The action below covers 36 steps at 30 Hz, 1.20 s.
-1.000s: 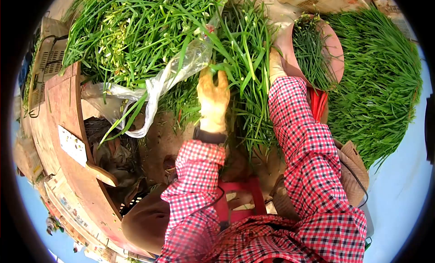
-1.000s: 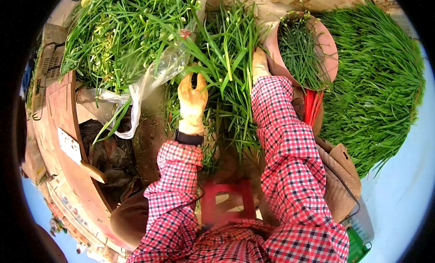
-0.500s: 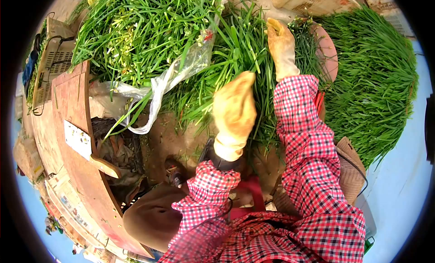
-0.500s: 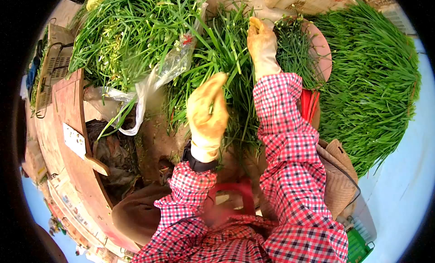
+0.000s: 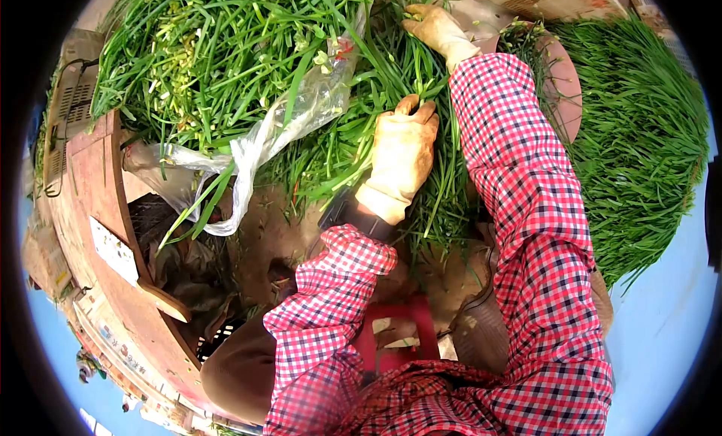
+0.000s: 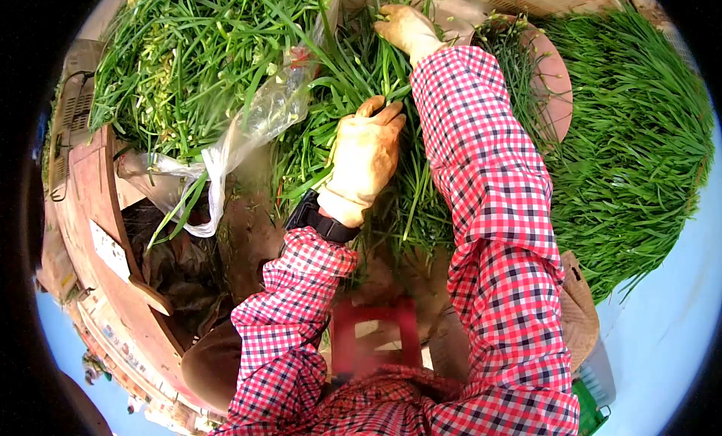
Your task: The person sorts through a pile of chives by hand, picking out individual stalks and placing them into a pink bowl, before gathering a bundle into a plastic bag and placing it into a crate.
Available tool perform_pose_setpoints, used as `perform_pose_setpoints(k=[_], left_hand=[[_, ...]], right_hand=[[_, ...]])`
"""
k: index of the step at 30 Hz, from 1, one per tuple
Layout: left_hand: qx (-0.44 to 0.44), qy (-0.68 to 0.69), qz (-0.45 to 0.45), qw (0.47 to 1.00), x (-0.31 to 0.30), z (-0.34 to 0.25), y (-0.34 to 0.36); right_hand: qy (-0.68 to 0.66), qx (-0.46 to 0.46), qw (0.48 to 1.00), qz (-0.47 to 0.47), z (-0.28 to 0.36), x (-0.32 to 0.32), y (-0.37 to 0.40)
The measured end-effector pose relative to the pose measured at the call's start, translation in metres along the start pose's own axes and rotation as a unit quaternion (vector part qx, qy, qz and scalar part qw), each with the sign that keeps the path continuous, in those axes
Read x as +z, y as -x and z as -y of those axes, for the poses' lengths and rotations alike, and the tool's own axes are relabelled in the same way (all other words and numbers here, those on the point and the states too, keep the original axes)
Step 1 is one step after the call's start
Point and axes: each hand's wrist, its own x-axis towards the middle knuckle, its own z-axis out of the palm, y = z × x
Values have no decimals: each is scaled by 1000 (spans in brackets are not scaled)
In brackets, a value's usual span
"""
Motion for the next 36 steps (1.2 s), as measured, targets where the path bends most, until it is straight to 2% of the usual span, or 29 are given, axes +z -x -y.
perform_pose_setpoints(k=[2,3,4,6,9,12,13,16,17,20,21,24,25,29,32,33,36], left_hand=[[-4,9,-6,1000,3,2,4],[-4,16,-14,1000,6,4,6],[-4,23,-22,999,6,4,7],[-10,25,-26,999,6,5,8],[-5,33,-48,998,8,6,10],[-7,36,-39,999,7,5,8],[0,50,-49,998,6,6,8],[-8,68,-47,997,7,7,8],[-12,80,-46,996,7,8,8],[-56,83,-68,993,12,6,7],[-73,78,-65,992,12,5,6],[-88,87,-77,989,9,2,10],[-93,89,-78,989,7,1,11],[-84,101,-83,988,5,0,11],[-82,125,-66,987,5,2,10],[-54,118,-78,988,12,8,11],[-47,100,-35,993,11,10,12]], right_hand=[[-49,20,998,36,-4,0,-7],[-67,33,997,27,-9,-2,-7],[-100,-7,995,-22,-2,-10,7],[-324,-91,942,-24,-34,3,-9],[-290,-6,956,-46,-5,-38,23],[-288,33,957,-30,18,-78,50],[-365,9,929,-63,18,-80,56],[-328,-106,931,-116,6,-86,63],[-251,-83,963,-57,5,-98,69],[-493,-94,865,-9,4,-99,66],[-452,-88,887,-39,3,-104,68],[-520,-51,853,-21,8,-122,80],[-501,-82,862,-17,8,-128,84],[-558,-104,823,6,19,-142,96],[-540,-69,838,16,45,-173,127],[-572,-128,805,94,37,-184,134],[-417,-214,867,169,53,-213,152]])
